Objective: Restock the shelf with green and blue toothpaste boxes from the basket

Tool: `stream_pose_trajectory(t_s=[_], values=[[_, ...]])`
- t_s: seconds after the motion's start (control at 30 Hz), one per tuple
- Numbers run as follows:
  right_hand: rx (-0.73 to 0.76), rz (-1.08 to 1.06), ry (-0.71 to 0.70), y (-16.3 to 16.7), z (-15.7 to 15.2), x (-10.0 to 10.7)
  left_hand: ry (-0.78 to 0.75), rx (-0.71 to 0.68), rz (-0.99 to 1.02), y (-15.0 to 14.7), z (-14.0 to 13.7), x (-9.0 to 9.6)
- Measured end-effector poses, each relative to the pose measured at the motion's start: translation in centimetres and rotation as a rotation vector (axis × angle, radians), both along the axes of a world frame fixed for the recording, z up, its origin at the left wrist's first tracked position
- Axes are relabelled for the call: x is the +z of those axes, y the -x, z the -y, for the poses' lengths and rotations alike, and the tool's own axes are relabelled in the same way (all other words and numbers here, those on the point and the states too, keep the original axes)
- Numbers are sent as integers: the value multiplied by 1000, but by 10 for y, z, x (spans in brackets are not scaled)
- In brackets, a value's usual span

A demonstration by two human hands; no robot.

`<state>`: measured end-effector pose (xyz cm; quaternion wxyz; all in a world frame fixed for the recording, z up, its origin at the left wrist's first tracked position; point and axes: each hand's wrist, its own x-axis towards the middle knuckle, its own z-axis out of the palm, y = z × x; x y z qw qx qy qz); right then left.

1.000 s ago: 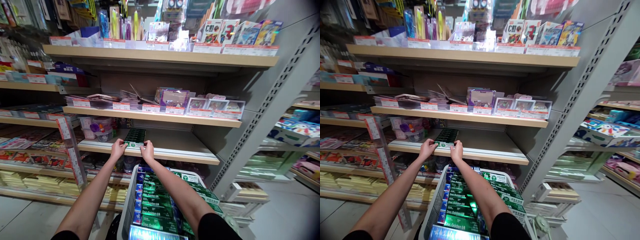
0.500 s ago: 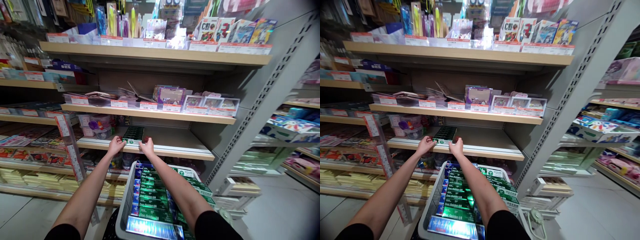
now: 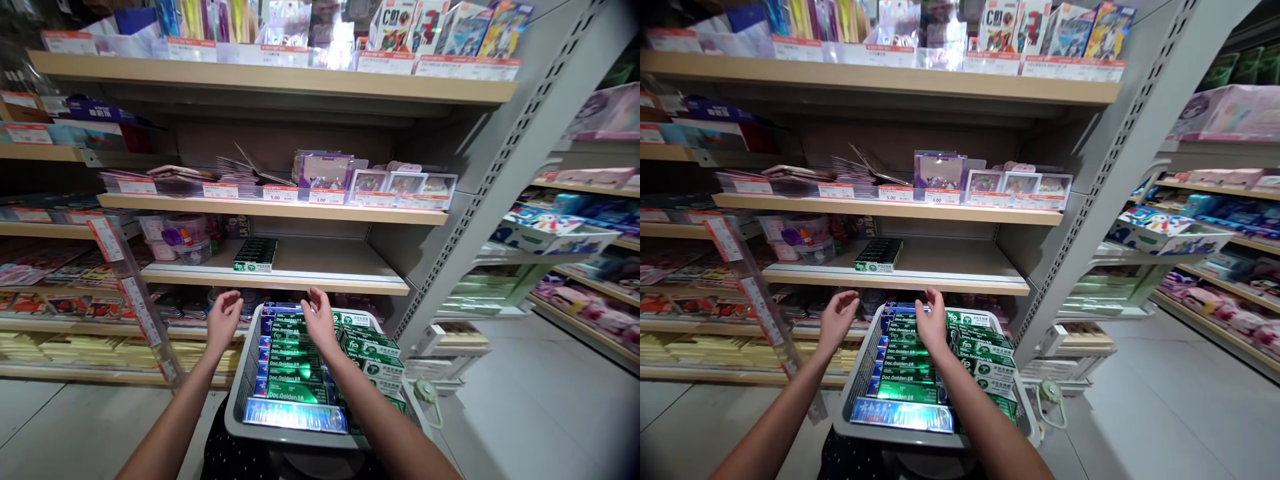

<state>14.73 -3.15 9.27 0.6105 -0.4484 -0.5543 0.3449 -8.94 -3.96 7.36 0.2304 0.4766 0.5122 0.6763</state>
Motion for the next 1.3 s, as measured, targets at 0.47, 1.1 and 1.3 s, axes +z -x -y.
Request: stream_pose_trajectory(t_s=[0.47, 1.1, 1.3], values=[[33, 316, 154, -29, 35, -85, 296, -443, 19, -63, 31, -57], [-119, 312, 90, -35, 47, -58, 240, -165, -123, -61, 40, -44], [-132, 317, 83, -33, 48, -59, 251, -168, -93, -62, 41, -41]])
